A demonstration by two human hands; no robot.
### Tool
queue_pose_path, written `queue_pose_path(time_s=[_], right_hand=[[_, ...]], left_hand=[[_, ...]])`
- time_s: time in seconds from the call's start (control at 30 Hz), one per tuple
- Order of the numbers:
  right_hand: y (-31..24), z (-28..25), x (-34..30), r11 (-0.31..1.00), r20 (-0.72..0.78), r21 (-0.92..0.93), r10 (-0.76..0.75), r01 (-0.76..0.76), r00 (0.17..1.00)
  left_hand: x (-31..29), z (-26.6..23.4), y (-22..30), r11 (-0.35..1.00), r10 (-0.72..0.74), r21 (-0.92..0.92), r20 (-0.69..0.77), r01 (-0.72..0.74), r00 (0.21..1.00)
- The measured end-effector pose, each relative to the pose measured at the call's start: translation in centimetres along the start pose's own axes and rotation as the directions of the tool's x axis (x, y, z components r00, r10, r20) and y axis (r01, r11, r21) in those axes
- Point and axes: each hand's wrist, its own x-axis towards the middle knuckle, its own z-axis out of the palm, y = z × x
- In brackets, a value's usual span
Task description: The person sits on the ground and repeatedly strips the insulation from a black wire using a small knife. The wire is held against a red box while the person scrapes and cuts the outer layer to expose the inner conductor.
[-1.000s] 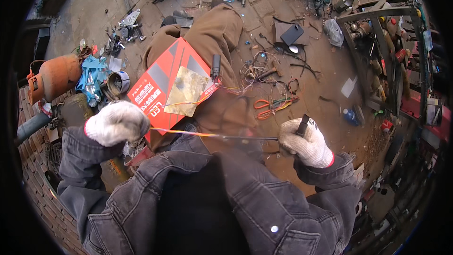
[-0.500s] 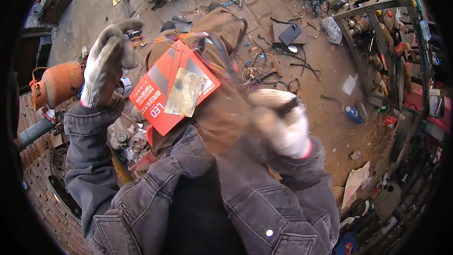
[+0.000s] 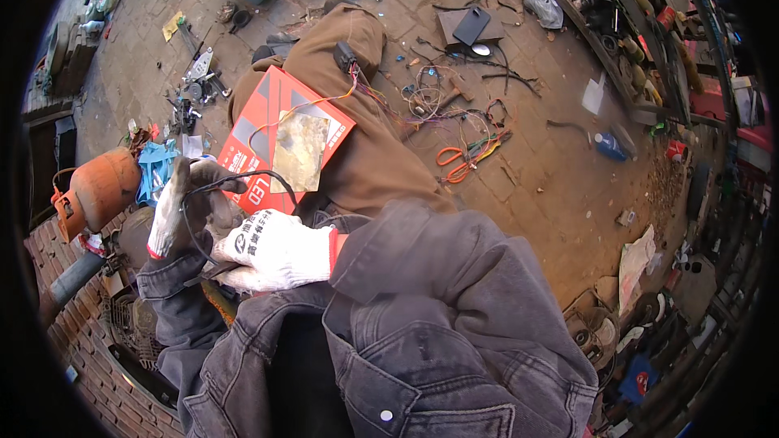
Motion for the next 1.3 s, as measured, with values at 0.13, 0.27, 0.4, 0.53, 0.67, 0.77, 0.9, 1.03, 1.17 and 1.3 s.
queue_pose_path(time_s=[0.13,0.27,0.4,0.53,0.67,0.77,0.9,1.03,1.17,1.3], right_hand=[[-0.3,-0.4,-0.3,0.974,0.139,-0.05,0.225,-0.22,0.964],[-1.2,-1.6,0.0,0.947,0.099,-0.075,0.32,-0.313,0.942],[-1.8,-3.6,-0.2,0.949,0.062,0.002,0.314,-0.315,0.947],[-2.1,-5.9,-1.7,0.939,-0.074,-0.085,0.328,-0.333,0.942],[-2.1,-7.2,-3.4,0.898,-0.122,-0.049,0.429,-0.437,0.895],[-2.3,-7.1,-3.9,0.728,-0.149,0.331,0.669,-0.601,0.728],[-2.8,-7.1,-3.9,0.71,-0.3,0.428,0.695,-0.559,0.653],[-3.1,-7.3,-4.0,0.906,-0.343,0.094,0.419,-0.413,0.841],[-2.3,-7.3,-3.4,0.893,-0.018,0.003,0.45,-0.45,0.893],[-2.8,-7.8,-3.8,0.935,-0.15,0.06,0.354,-0.349,0.923]], left_hand=[[-0.2,1.4,0.2,0.975,0.12,-0.179,-0.064,-0.129,0.991],[-0.5,1.1,1.7,0.971,0.238,-0.038,0.092,-0.235,0.967],[-1.8,1.4,2.1,0.988,0.152,-0.033,0.021,-0.152,0.988],[-2.6,0.8,2.3,0.856,0.311,0.419,0.052,-0.304,0.949],[-3.8,-1.1,3.3,0.484,0.55,0.749,0.142,-0.453,0.823],[-4.1,-2.0,4.1,0.165,0.65,0.866,0.264,-0.471,0.713],[-3.3,-1.1,4.0,-0.103,0.636,0.88,0.417,-0.464,0.649],[-2.2,0.8,3.5,-0.14,0.702,0.87,0.423,-0.472,0.573],[-0.9,1.5,3.7,-0.08,0.755,0.837,0.406,-0.542,0.515],[-0.3,2.8,2.2,0.27,0.862,0.776,0.069,-0.57,0.502]])
